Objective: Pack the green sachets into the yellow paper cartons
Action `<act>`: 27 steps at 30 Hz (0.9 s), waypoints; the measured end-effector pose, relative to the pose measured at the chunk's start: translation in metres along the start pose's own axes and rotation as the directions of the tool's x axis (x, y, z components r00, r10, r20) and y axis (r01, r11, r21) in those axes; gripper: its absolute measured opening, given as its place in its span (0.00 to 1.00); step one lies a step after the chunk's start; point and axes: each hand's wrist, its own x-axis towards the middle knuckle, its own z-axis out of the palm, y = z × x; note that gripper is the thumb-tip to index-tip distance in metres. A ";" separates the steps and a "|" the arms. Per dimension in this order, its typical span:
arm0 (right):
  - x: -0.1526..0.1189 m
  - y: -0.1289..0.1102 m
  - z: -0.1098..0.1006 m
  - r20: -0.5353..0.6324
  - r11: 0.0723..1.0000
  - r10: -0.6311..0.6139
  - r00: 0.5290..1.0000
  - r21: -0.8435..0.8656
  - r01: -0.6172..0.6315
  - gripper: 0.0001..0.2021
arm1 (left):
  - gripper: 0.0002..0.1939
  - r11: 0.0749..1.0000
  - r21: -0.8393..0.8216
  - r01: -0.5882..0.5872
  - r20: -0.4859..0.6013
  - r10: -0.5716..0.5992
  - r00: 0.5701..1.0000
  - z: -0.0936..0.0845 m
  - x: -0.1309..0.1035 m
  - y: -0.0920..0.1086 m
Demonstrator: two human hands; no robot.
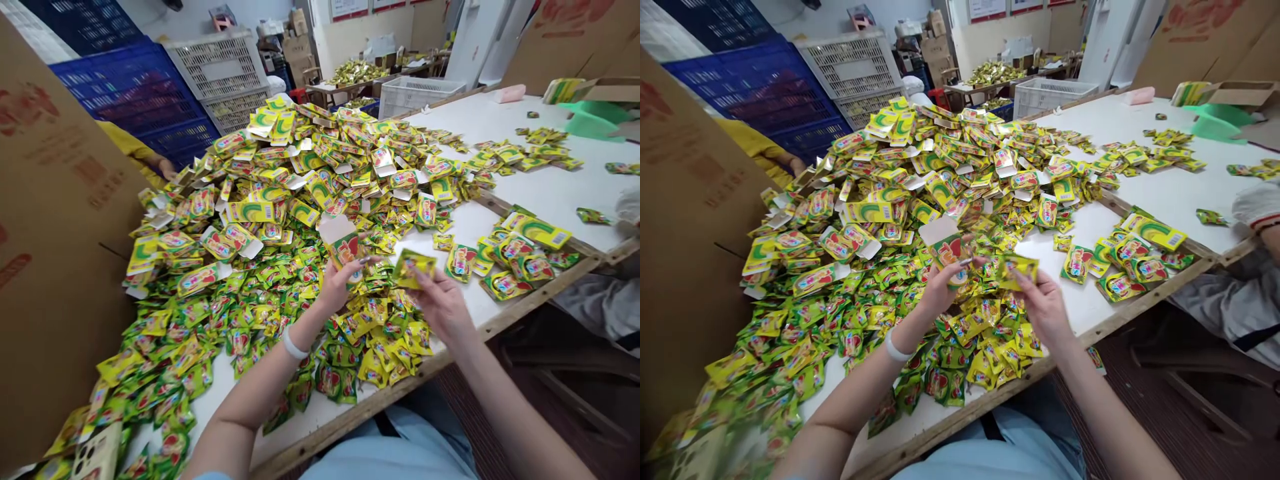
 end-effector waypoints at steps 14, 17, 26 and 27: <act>0.032 -0.086 0.019 0.659 0.340 -0.030 0.751 -0.700 0.628 0.06 | 0.12 0.940 0.329 -0.090 0.374 -0.042 0.926 -0.007 -0.025 0.003; 0.038 -0.092 0.011 0.621 0.426 0.113 0.776 -0.736 0.526 0.06 | 0.14 0.930 0.350 -0.115 0.395 -0.035 0.918 -0.012 -0.026 -0.003; 0.036 -0.085 0.017 0.721 0.229 0.127 0.682 -0.690 0.687 0.09 | 0.27 0.928 0.359 -0.102 0.431 -0.068 0.900 -0.014 -0.026 -0.016; 0.036 -0.087 0.017 0.731 0.235 0.129 0.670 -0.679 0.695 0.08 | 0.26 0.938 0.337 -0.076 0.447 -0.089 0.890 -0.014 -0.026 -0.016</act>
